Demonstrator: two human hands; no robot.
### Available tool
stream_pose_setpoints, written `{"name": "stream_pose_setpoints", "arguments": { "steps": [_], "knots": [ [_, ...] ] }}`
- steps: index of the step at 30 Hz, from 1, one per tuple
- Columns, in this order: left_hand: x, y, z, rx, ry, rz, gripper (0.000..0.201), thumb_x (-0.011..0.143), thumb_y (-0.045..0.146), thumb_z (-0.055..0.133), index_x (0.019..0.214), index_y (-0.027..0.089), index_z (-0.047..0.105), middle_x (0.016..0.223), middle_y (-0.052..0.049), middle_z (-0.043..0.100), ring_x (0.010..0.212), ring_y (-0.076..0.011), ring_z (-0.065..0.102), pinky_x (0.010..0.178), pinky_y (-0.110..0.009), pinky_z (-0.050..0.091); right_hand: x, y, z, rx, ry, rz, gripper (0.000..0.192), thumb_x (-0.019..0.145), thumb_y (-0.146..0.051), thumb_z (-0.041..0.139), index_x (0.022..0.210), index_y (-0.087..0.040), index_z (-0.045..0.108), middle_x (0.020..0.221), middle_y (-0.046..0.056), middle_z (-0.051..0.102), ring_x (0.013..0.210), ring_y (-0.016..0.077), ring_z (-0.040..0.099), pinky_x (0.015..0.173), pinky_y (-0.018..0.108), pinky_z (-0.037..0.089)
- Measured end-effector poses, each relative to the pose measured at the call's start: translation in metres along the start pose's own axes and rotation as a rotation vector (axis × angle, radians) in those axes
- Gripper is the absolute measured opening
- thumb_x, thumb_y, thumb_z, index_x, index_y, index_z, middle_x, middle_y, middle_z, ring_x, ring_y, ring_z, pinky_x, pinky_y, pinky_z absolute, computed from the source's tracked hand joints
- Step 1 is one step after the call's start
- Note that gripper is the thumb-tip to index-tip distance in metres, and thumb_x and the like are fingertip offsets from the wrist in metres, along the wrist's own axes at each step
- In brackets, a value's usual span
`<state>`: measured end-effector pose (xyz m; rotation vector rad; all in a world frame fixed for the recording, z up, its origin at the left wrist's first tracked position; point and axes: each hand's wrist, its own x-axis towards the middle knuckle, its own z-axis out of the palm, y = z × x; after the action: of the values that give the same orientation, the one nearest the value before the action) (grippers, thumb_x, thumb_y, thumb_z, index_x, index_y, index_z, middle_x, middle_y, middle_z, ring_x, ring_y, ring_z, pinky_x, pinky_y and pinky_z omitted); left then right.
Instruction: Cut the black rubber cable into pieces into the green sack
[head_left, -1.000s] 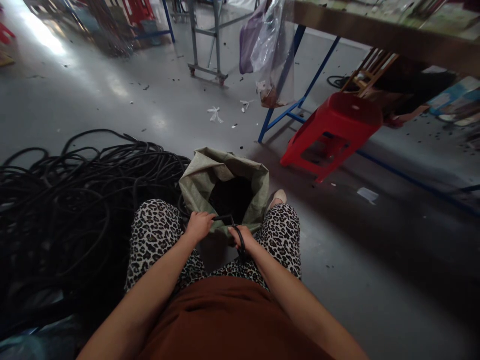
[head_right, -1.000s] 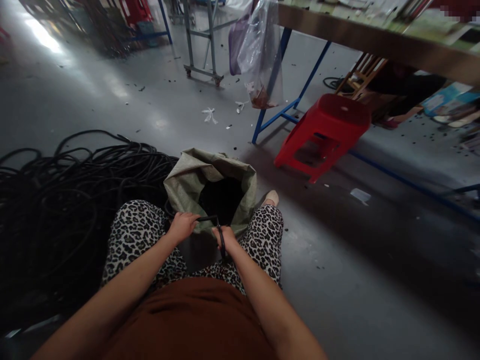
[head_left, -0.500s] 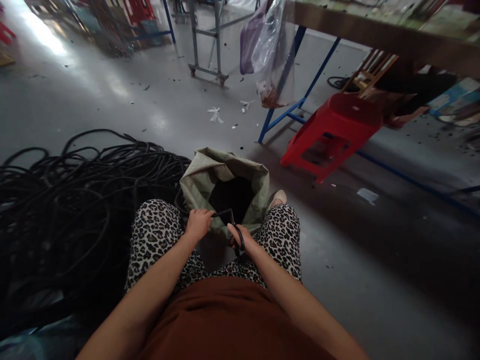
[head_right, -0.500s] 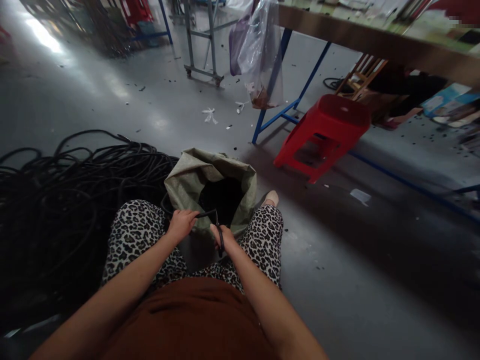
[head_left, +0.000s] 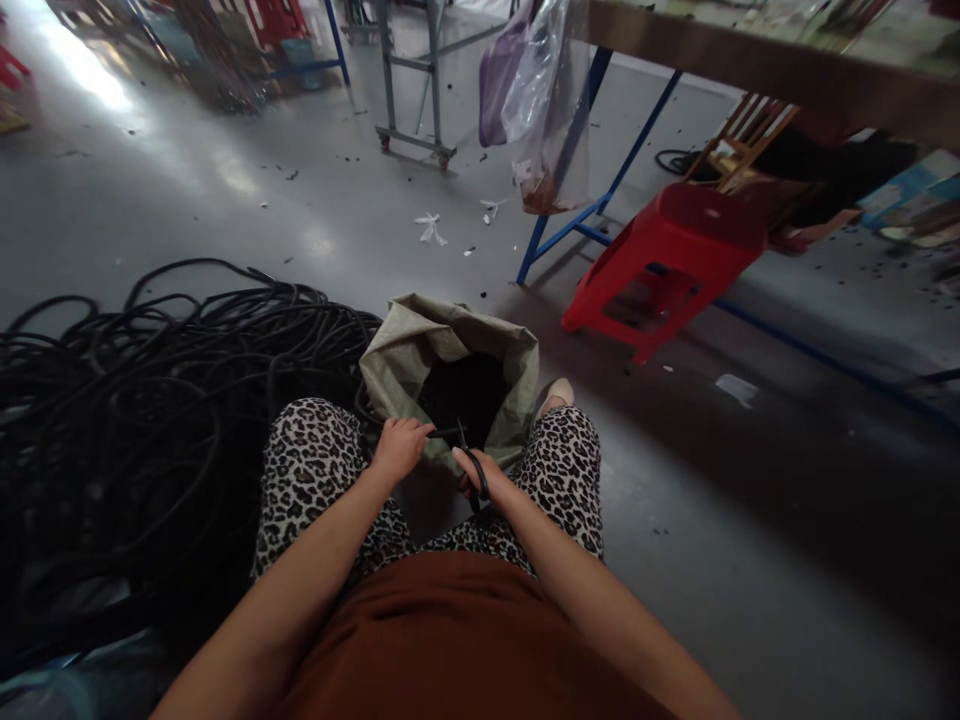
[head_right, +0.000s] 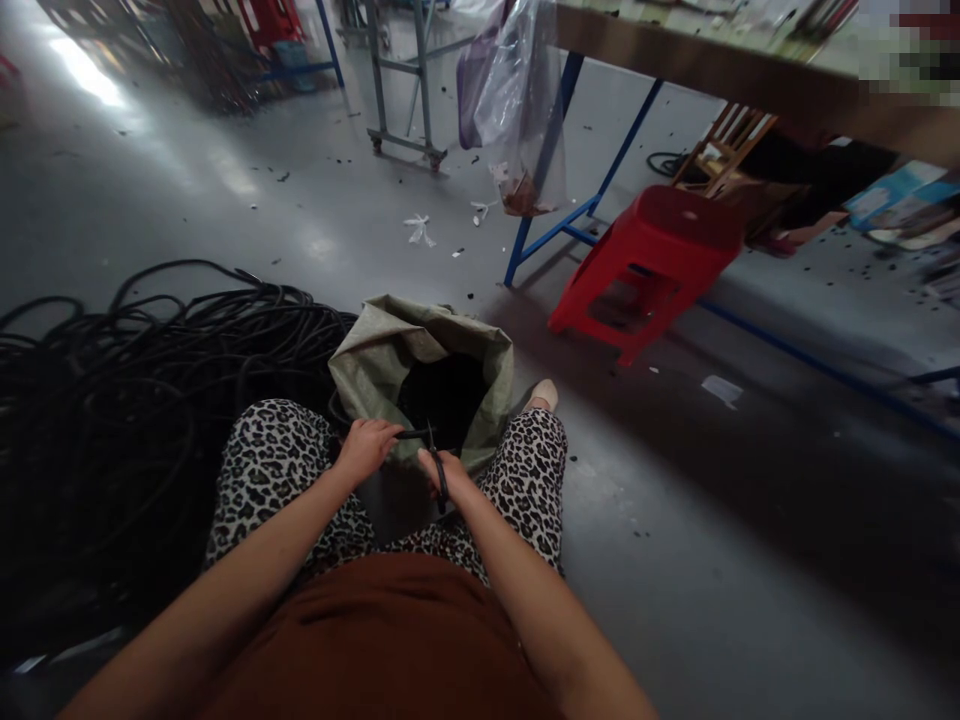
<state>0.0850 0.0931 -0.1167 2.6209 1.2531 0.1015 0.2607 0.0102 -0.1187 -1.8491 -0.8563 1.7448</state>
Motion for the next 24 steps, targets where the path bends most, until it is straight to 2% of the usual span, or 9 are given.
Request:
{"name": "stream_pose_setpoints", "arguments": {
  "steps": [16,21,24],
  "knots": [
    [0.0017,-0.0021,0.0031,-0.022,0.013,0.022,0.027,0.083,0.019,0.049,0.104,0.025,0.064,0.096,-0.006,0.066,0.094,-0.022,0.056,0.084,-0.04,0.034,0.0052,0.002,0.0,0.052,-0.02,0.07,0.045,0.089,-0.053,0.044,0.105,-0.013,0.056,0.056,0.001,0.058,0.041,0.0122,0.056,0.033,0.017,0.038],
    [0.0012,-0.0022,0.0025,-0.022,0.012,0.028,0.027,0.083,0.019,0.048,0.105,0.026,0.063,0.097,-0.006,0.066,0.094,-0.0215,0.056,0.086,-0.04,0.034,0.0059,0.0036,0.0001,0.069,-0.036,0.042,0.046,0.089,-0.054,0.041,0.101,-0.012,0.056,0.05,0.0,0.057,0.036,0.0118,0.054,0.033,0.018,0.04],
    [0.001,-0.0022,0.0032,-0.027,-0.001,0.023,0.028,0.083,0.018,0.049,0.105,0.026,0.063,0.098,-0.006,0.066,0.095,-0.0213,0.056,0.087,-0.04,0.034,0.0044,0.0031,0.0001,0.054,-0.029,0.03,0.044,0.09,-0.052,0.04,0.094,-0.012,0.056,0.044,-0.002,0.053,0.031,0.0108,0.05,0.031,0.017,0.038]
  ]
}}
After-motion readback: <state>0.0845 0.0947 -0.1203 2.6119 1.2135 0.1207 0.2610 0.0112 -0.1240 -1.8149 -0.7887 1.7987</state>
